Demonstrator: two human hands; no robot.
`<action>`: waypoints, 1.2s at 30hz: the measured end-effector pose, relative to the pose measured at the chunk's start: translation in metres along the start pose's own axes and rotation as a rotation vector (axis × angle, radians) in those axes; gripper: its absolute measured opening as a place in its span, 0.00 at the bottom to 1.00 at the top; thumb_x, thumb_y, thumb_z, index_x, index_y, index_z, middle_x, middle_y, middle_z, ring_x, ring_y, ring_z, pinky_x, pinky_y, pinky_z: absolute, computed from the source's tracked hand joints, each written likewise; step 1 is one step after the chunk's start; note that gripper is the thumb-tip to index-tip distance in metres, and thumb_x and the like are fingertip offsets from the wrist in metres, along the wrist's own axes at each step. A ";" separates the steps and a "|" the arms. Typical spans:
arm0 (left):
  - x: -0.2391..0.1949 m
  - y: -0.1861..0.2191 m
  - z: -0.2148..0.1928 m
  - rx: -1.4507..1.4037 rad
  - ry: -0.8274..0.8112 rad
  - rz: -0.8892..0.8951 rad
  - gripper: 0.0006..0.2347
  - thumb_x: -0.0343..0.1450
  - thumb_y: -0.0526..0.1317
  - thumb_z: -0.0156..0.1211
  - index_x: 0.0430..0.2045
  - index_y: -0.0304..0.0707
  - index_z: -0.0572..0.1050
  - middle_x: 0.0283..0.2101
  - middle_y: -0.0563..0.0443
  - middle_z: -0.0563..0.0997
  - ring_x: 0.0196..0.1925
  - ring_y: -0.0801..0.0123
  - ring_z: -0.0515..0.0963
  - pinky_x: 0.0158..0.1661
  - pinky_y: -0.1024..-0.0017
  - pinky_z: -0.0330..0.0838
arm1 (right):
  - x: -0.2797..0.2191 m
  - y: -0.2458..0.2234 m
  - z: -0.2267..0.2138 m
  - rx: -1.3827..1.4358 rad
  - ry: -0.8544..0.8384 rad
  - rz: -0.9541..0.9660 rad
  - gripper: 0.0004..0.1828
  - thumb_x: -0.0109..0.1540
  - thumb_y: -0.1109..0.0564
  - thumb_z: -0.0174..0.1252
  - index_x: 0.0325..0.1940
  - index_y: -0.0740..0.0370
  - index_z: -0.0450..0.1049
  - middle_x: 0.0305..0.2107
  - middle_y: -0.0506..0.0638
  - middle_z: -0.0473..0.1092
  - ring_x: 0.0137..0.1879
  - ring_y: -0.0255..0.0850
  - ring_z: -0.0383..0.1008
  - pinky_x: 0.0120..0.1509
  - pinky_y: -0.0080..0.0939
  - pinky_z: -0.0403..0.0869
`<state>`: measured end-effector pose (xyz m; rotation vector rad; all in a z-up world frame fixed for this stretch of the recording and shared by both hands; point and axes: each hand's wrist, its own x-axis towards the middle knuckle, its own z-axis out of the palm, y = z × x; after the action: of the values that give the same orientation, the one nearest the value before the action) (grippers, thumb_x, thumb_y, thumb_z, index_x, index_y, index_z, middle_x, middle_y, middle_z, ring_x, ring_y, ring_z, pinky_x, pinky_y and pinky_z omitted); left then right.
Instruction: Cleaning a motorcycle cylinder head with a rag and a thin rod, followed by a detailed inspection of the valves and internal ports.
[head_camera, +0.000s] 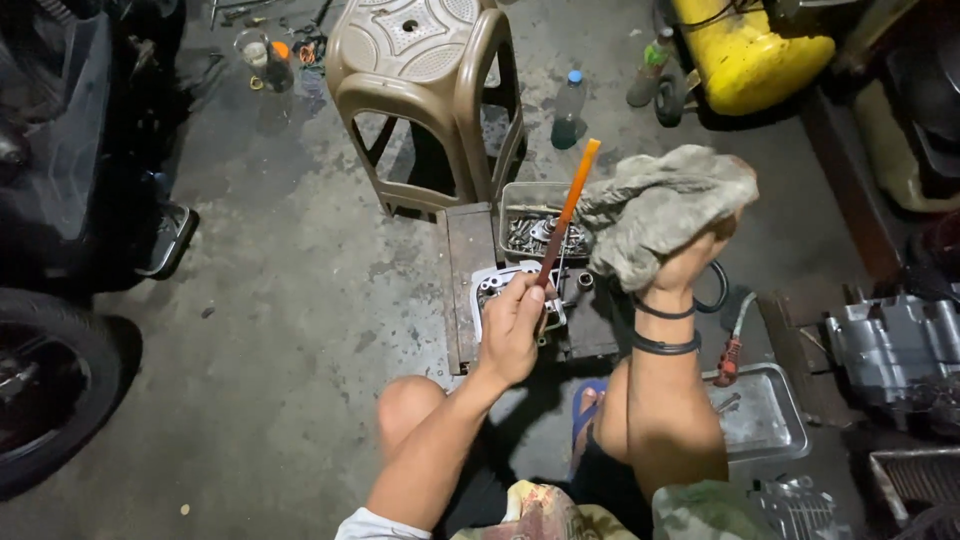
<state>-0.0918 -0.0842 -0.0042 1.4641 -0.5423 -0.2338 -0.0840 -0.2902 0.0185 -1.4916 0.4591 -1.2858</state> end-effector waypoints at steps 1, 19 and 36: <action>-0.001 0.004 0.000 0.000 0.000 -0.003 0.12 0.77 0.43 0.47 0.32 0.40 0.78 0.09 0.54 0.67 0.18 0.69 0.67 0.26 0.73 0.66 | -0.003 -0.004 0.000 -0.002 0.000 0.002 0.19 0.75 0.53 0.46 0.68 0.65 0.66 0.63 0.63 0.65 0.69 0.48 0.64 0.77 0.50 0.59; -0.001 0.026 -0.012 0.276 0.145 0.151 0.10 0.76 0.38 0.45 0.37 0.38 0.78 0.17 0.39 0.73 0.20 0.47 0.76 0.28 0.61 0.72 | -0.027 -0.026 0.026 0.161 -0.696 0.191 0.01 0.63 0.65 0.60 0.37 0.64 0.73 0.23 0.46 0.69 0.31 0.30 0.66 0.36 0.29 0.69; 0.016 0.012 -0.024 0.139 0.227 0.160 0.20 0.76 0.53 0.41 0.42 0.42 0.80 0.32 0.44 0.83 0.37 0.61 0.82 0.43 0.64 0.75 | -0.040 -0.012 0.030 0.644 -0.804 0.518 0.13 0.65 0.61 0.52 0.54 0.66 0.69 0.21 0.47 0.61 0.22 0.30 0.58 0.26 0.29 0.64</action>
<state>-0.0688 -0.0698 0.0101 1.5490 -0.4950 0.0971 -0.0755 -0.2402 0.0145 -1.0990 -0.1091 -0.3011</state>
